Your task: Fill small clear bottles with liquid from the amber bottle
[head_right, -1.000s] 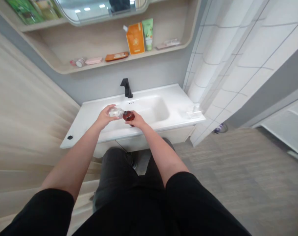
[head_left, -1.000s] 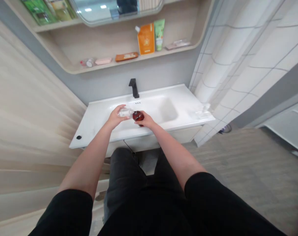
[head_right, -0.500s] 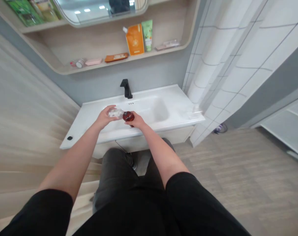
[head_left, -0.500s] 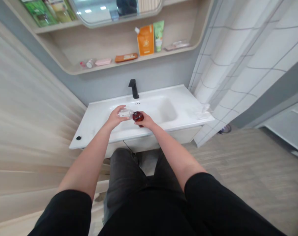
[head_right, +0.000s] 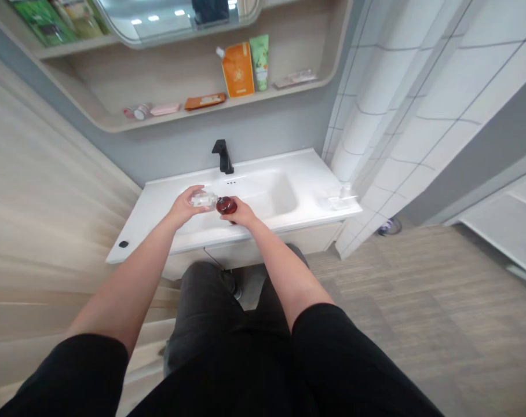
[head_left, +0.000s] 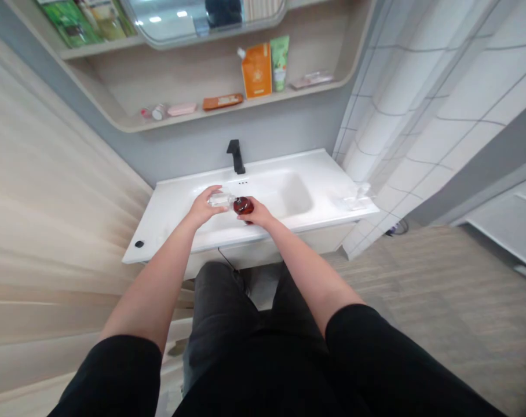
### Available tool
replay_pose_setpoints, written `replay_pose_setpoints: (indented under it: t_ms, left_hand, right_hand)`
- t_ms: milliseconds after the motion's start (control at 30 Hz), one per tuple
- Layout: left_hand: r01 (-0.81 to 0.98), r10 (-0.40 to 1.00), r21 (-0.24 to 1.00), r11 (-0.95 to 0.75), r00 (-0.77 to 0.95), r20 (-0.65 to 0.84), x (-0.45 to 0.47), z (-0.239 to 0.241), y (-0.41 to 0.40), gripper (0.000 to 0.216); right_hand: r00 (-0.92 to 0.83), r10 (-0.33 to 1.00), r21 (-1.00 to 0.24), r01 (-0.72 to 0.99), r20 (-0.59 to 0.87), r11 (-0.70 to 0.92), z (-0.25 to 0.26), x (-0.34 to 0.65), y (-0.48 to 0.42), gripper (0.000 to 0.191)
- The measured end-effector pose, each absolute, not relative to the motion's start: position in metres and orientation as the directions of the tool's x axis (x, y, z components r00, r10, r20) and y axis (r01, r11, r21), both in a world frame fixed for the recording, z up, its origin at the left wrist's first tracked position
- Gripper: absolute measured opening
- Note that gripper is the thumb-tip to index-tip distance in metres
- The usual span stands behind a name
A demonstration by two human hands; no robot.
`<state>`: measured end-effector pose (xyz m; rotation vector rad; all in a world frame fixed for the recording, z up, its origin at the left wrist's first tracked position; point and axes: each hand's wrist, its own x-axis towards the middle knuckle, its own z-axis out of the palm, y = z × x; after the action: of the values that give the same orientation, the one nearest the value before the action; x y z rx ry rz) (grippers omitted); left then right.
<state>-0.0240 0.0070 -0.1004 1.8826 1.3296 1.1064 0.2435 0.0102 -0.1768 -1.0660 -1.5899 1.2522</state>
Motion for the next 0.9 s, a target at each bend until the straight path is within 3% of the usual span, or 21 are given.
replay_pose_setpoints:
  t_ms: [900]
  left_hand:
    - [0.533,0.943,0.778,-0.331,0.168,0.287,-0.022,-0.087,0.000,0.095]
  right_hand:
    - [-0.284,0.951,-0.973,0.154,0.121,0.170,-0.179,0.244,0.011,0.085]
